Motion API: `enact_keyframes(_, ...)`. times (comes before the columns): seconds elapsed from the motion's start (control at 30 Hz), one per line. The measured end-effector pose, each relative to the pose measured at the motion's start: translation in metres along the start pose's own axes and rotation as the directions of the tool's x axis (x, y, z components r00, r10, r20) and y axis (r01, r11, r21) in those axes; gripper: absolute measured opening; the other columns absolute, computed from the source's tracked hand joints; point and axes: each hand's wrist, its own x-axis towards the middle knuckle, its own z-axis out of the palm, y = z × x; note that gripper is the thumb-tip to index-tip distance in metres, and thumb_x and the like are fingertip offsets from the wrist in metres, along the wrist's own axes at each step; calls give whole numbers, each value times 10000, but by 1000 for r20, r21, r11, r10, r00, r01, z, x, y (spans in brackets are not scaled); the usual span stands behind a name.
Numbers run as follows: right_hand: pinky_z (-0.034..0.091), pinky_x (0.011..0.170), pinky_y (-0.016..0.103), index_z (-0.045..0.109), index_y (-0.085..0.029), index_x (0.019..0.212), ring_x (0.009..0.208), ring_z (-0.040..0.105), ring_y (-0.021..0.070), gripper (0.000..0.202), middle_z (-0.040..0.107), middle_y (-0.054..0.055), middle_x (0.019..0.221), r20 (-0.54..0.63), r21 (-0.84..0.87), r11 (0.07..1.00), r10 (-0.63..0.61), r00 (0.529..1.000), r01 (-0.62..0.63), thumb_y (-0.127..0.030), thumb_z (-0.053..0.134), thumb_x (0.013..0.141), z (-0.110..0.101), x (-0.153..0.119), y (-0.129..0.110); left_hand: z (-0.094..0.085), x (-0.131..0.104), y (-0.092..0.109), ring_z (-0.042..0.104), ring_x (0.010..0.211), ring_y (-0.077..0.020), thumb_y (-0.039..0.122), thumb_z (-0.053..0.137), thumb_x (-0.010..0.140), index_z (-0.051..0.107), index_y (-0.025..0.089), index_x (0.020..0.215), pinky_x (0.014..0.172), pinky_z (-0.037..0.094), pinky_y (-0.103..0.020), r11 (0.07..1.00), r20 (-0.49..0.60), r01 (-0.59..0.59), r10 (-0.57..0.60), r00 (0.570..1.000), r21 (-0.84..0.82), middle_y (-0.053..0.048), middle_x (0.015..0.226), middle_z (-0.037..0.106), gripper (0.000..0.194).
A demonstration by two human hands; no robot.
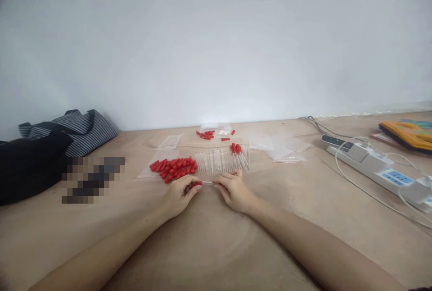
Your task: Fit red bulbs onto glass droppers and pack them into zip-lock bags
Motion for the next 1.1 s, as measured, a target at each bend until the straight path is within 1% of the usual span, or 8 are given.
enact_keyframes(0.13,300,761,309,566,-189,920,752,570,120,165,637,25,830,12,31,1000,-1,1000,1,-203,411,862,2,1,-2,0,1,1,548,663,-135,207,464,823,604,169,838,614,429,-246,999,27,-16,17,999,-29,-17,744,600,146)
enact_keyframes(0.27,303,733,306,576,-182,835,674,550,115,168,624,14,743,-3,70,998,3,1000,-3,-240,421,862,4,2,-5,0,1,5,534,659,-139,208,435,835,604,166,770,591,415,-241,999,52,-1,3,999,-40,-13,702,574,186)
enact_keyframes(0.47,265,705,297,587,-170,815,650,526,113,174,612,14,719,-1,70,997,-41,999,41,-201,421,854,4,3,-4,1,-2,7,523,664,-140,207,416,842,579,162,754,601,404,-246,999,76,11,-8,997,-42,-10,692,549,190)
enact_keyframes(0.6,224,711,303,596,-178,842,662,517,115,185,608,10,726,34,-18,995,-101,994,102,-178,412,849,1,4,-1,1,-4,6,524,682,-141,198,431,835,567,166,769,615,400,-249,1000,111,-15,18,994,-23,-11,725,554,155)
enact_keyframes(0.7,206,701,304,601,-181,840,641,495,115,198,599,10,715,23,-76,989,-127,992,128,-173,403,843,-1,4,-4,1,-5,6,524,689,-148,203,434,836,560,167,764,617,393,-257,999,115,-39,36,993,24,-15,729,555,150)
enact_keyframes(0.9,190,660,294,593,-163,767,577,445,106,236,577,11,661,7,-154,977,-146,989,146,-191,372,846,0,6,-8,2,-5,6,521,688,-151,209,428,847,549,169,765,646,360,-281,981,83,-160,152,985,105,-14,728,579,151)
enact_keyframes(1.0,177,633,287,581,-159,733,552,429,104,249,574,11,640,22,-190,971,-144,989,145,-193,361,846,3,7,-8,2,-6,7,517,665,-148,208,431,847,546,166,752,639,347,-280,974,80,-189,180,980,121,-14,711,582,154)
enact_keyframes(1.1,171,627,282,569,-159,726,548,432,101,248,582,10,635,51,-170,977,-124,991,131,-192,356,848,5,8,-9,3,-6,6,516,655,-147,209,436,846,548,164,748,638,341,-280,970,81,-212,203,976,121,-14,701,584,155)
